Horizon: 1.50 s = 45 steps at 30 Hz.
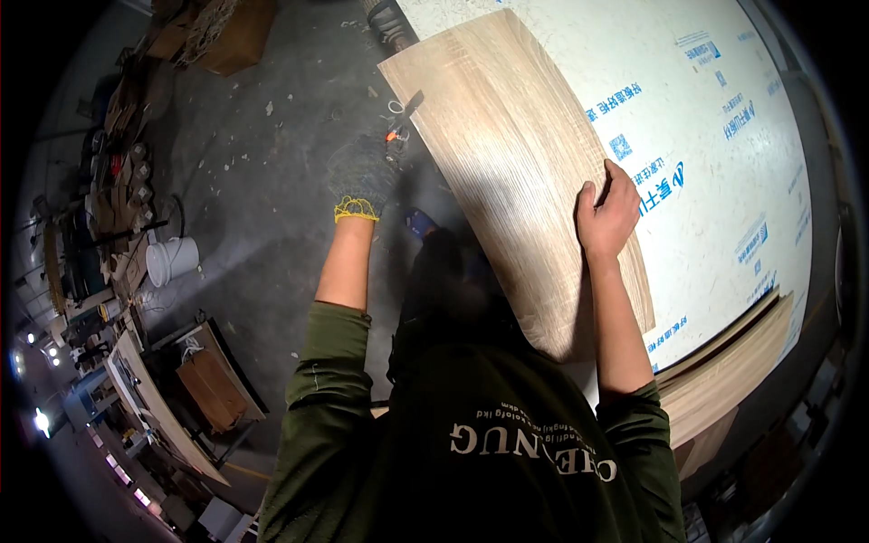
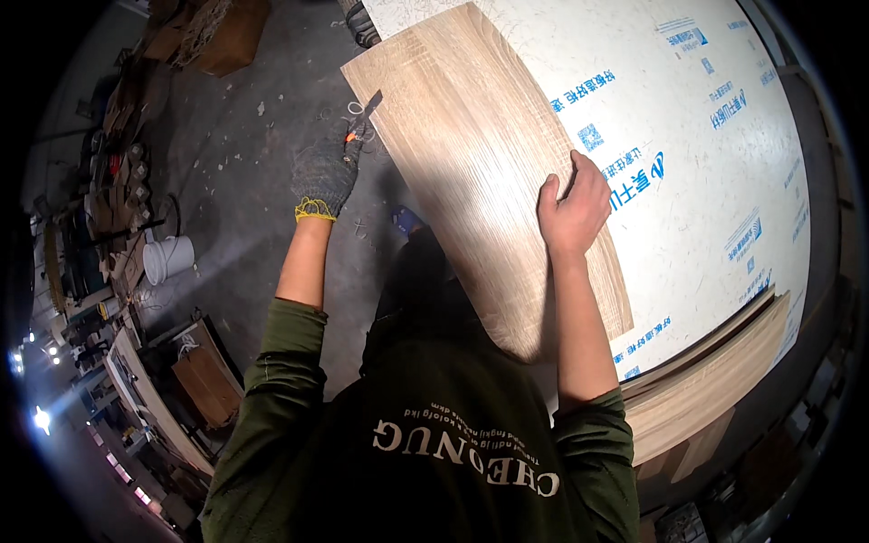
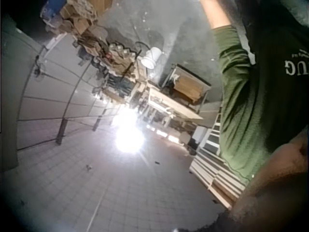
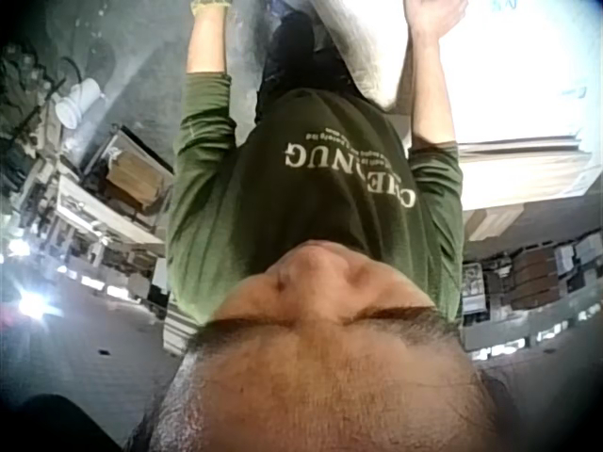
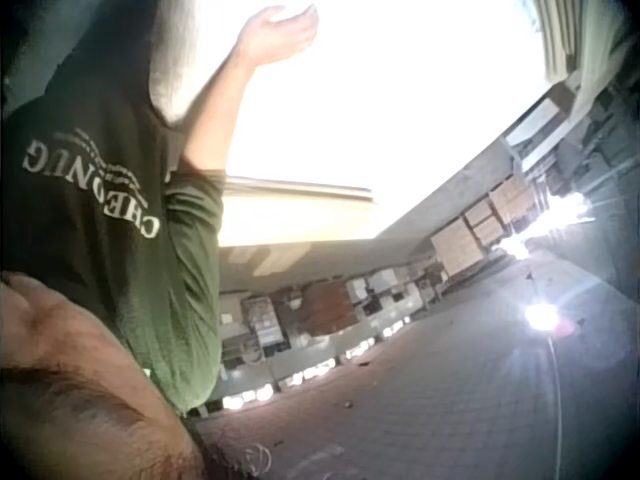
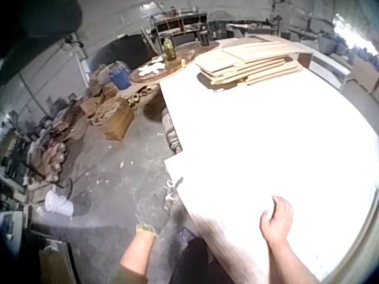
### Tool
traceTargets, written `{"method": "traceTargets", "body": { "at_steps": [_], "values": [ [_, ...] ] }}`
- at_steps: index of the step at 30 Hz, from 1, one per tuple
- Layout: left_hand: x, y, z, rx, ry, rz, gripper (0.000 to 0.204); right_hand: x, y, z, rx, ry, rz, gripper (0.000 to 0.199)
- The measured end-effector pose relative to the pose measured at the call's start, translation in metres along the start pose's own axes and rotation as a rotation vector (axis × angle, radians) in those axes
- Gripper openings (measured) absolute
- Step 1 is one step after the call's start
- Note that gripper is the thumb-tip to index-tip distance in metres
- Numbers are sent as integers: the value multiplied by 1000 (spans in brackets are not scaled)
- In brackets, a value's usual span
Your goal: The person sands the curved edges of wooden planks using a small hand-held sanding tool, flipping and moving the planks to sand different sections.
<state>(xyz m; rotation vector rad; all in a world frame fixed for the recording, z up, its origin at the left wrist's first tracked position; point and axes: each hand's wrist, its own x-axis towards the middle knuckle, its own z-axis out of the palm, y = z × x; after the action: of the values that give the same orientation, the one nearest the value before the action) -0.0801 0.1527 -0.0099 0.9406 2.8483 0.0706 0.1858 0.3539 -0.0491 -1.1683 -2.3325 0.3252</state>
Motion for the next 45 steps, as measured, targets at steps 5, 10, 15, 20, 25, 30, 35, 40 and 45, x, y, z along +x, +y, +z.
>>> {"method": "traceTargets", "body": {
  "at_steps": [5,10,15,20,25,30,35,40,45],
  "values": [
    [9,-6,0,32,39,-6,45,0,-2,-1,11,2,-3,46],
    [20,-14,1,10,49,9,46,0,-2,-1,6,1,6,46],
    [30,-23,8,48,79,37,46,0,-3,-2,0,-2,-1,46],
    [41,-30,14,97,191,62,45,0,-3,-2,0,-2,-6,46],
    [49,-35,12,108,185,59,44,1,-2,-1,-13,-21,12,47],
    [53,-30,-1,87,98,22,45,1,-2,-2,-9,-19,9,47],
    [60,-35,-1,112,60,-9,48,1,-4,-2,1,-12,3,46],
    [65,-38,-1,79,87,0,48,2,-5,-3,4,-7,5,46],
    [72,-39,-2,48,99,-2,49,2,-3,-2,4,-8,6,46]
  ]
}}
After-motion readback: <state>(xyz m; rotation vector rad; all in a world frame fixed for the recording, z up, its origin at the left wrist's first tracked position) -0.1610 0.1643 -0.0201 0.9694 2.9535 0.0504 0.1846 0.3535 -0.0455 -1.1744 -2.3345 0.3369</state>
